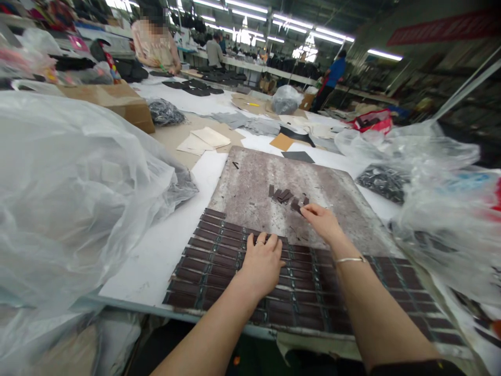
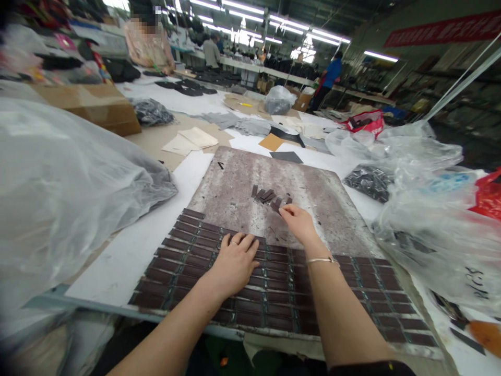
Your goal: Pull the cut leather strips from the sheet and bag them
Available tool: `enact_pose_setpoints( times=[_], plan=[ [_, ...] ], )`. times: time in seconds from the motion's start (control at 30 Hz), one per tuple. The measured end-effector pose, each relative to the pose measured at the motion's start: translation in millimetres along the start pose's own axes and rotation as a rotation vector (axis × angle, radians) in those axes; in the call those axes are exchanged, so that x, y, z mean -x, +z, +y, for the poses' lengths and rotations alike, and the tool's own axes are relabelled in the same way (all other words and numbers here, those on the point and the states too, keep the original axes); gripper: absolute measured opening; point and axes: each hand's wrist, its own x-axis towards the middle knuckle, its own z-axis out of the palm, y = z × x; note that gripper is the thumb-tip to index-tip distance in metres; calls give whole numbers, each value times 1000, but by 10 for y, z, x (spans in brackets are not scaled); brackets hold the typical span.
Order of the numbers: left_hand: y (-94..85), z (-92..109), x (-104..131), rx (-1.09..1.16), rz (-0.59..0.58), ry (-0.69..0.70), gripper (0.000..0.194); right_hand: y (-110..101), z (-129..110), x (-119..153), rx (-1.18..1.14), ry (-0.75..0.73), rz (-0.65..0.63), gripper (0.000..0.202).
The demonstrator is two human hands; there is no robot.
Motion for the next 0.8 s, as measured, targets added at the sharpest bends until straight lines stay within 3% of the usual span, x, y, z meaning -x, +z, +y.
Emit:
enact_pose_setpoints(
  times=[0.17, 0.27, 0.53, 0.8],
  plan=[
    [41, 1, -6, 22, -63, 85, 43, -200, 166, 499, -103, 4, -237, 36],
    [47, 10, -8, 24, -66, 76, 42, -196, 193, 630, -101, 29, -290, 35],
    [32, 22, -13, 19, -91, 68, 43, -88, 194, 583, -76, 32, -316, 29],
    [36, 33, -13, 14, -79, 70, 44, -62, 95, 584, 95, 18, -288, 25]
  ],
)
